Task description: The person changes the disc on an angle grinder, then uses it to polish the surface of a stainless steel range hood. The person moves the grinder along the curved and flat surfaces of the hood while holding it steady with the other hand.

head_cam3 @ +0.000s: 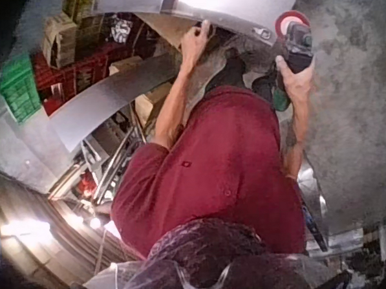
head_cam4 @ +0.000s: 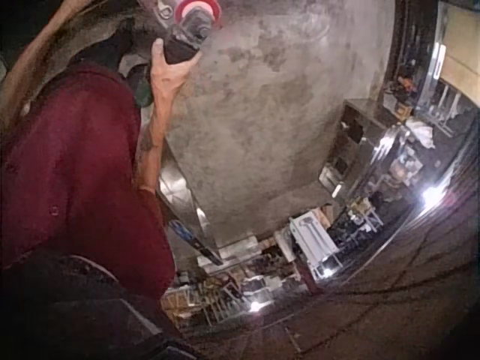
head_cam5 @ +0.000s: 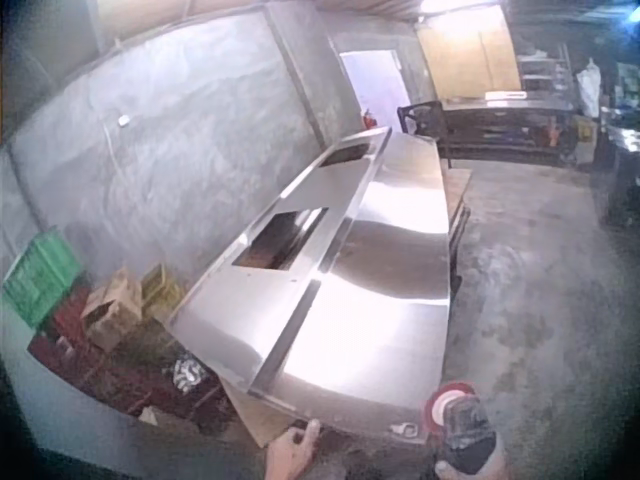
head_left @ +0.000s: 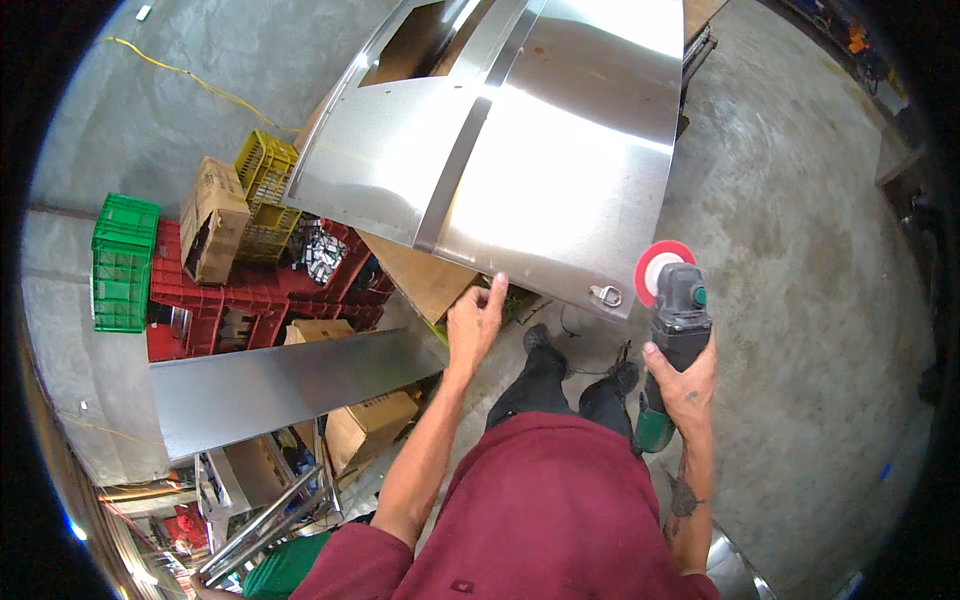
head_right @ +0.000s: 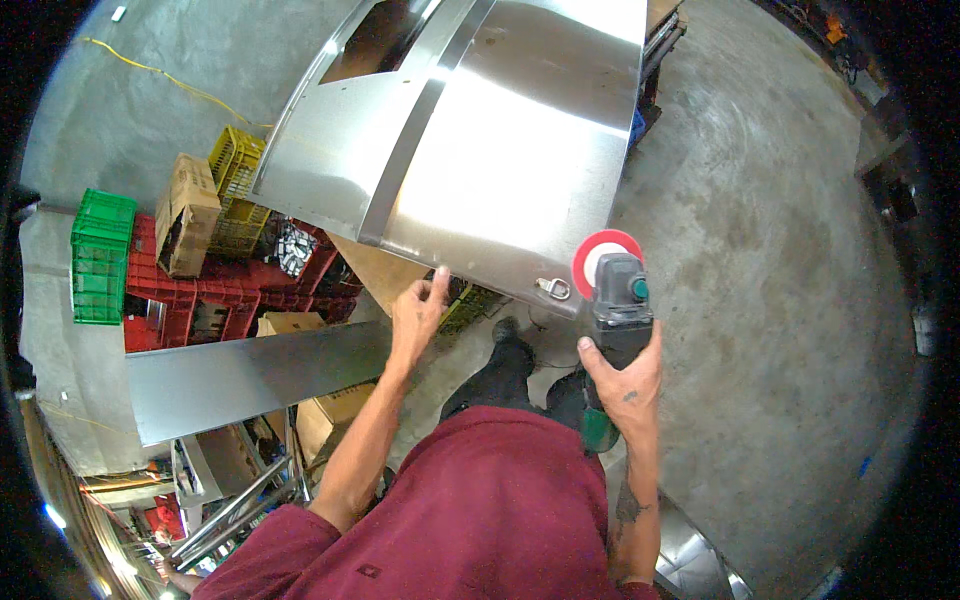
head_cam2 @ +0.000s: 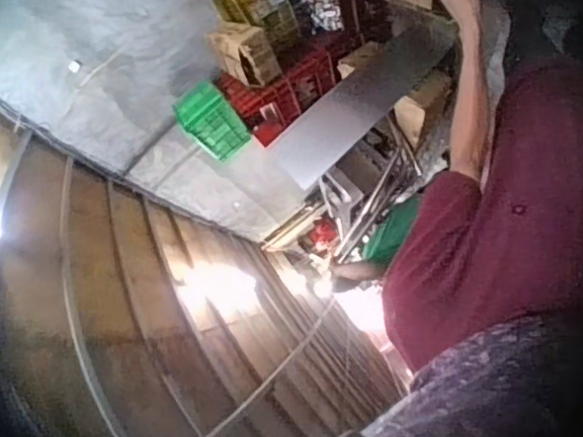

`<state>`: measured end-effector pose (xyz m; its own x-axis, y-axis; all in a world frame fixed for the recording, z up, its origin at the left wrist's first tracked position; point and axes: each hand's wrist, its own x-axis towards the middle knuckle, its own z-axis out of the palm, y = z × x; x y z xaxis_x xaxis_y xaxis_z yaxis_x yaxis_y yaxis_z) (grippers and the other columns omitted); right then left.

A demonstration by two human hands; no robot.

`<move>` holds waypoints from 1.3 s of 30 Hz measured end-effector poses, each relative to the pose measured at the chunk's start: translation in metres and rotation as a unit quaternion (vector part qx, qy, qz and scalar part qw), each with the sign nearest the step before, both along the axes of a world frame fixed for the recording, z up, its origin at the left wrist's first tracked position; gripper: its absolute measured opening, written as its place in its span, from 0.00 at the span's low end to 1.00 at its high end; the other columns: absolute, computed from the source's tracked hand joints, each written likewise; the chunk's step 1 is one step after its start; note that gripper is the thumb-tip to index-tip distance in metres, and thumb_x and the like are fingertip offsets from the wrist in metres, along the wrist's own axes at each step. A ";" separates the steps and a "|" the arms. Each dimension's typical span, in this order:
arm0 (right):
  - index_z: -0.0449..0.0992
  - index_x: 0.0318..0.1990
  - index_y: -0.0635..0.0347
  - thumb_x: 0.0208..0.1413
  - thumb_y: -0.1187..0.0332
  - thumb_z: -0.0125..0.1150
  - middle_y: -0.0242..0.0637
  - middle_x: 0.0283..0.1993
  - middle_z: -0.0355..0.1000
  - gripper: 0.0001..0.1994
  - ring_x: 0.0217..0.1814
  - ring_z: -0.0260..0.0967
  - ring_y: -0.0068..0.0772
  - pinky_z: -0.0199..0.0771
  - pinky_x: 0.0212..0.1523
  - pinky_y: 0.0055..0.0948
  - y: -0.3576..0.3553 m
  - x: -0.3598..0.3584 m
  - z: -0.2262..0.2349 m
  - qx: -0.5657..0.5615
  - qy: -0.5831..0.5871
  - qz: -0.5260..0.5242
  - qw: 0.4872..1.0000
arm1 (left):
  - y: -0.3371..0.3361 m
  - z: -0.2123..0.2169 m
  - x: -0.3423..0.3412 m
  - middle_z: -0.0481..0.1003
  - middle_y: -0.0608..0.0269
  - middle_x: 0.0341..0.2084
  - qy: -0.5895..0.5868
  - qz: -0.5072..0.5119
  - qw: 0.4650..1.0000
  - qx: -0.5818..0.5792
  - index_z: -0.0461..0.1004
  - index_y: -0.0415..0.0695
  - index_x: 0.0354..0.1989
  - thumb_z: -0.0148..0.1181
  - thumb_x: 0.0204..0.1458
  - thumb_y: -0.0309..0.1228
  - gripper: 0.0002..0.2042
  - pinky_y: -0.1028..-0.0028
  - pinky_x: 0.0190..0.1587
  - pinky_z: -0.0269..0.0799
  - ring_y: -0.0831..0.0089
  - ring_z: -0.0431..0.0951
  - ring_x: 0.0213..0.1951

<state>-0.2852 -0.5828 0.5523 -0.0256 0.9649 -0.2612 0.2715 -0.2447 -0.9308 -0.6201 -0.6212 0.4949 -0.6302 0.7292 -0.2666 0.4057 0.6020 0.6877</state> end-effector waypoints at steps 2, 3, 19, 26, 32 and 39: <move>0.72 0.59 0.63 0.56 0.58 0.84 0.42 0.48 0.80 0.31 0.47 0.78 0.39 0.79 0.53 0.41 0.006 -0.025 0.007 0.015 -0.004 0.017 1.000 | 0.018 0.000 -0.030 0.85 0.33 0.33 0.076 -0.007 0.996 -0.055 0.86 0.30 0.40 0.58 0.65 0.71 0.43 0.51 0.50 0.80 0.40 0.88 0.42; 0.72 0.56 0.62 0.56 0.58 0.84 0.43 0.46 0.80 0.30 0.45 0.78 0.38 0.79 0.51 0.41 -0.003 -0.037 0.025 0.018 -0.028 0.012 0.999 | 0.016 0.003 -0.042 0.85 0.31 0.34 0.084 -0.014 0.993 -0.080 0.86 0.30 0.40 0.53 0.63 0.75 0.47 0.48 0.52 0.79 0.37 0.87 0.44; 0.72 0.62 0.64 0.60 0.62 0.82 0.40 0.51 0.80 0.30 0.49 0.79 0.31 0.82 0.52 0.35 -0.019 -0.247 0.046 0.019 0.071 0.014 0.997 | -0.075 0.063 -0.066 0.69 0.44 0.74 -0.370 -0.309 0.870 0.104 0.59 0.44 0.82 0.70 0.68 0.45 0.39 0.56 0.73 0.70 0.58 0.76 0.67; 0.66 0.61 0.69 0.57 0.53 0.83 0.53 0.47 0.84 0.38 0.48 0.85 0.46 0.83 0.54 0.45 -0.035 -0.270 0.053 -0.006 -0.036 0.046 0.998 | -0.020 0.097 -0.202 0.86 0.57 0.38 0.000 -0.169 0.959 0.227 0.83 0.36 0.44 0.65 0.70 0.31 0.09 0.67 0.49 0.79 0.70 0.85 0.42; 0.73 0.58 0.68 0.58 0.51 0.83 0.49 0.49 0.83 0.34 0.50 0.84 0.43 0.83 0.54 0.42 -0.056 -0.287 0.036 -0.068 0.006 0.016 0.998 | 0.072 0.067 -0.325 0.78 0.46 0.32 0.247 -0.222 0.919 0.214 0.76 0.36 0.36 0.56 0.75 0.41 0.19 0.54 0.43 0.75 0.48 0.79 0.36; 0.70 0.57 0.70 0.59 0.49 0.81 0.58 0.45 0.84 0.35 0.48 0.86 0.55 0.84 0.53 0.48 -0.073 -0.297 0.046 -0.047 -0.019 0.000 0.999 | 0.085 0.030 -0.334 0.74 0.50 0.27 0.304 -0.178 0.903 0.247 0.73 0.41 0.29 0.42 0.76 0.41 0.23 0.51 0.39 0.71 0.45 0.76 0.32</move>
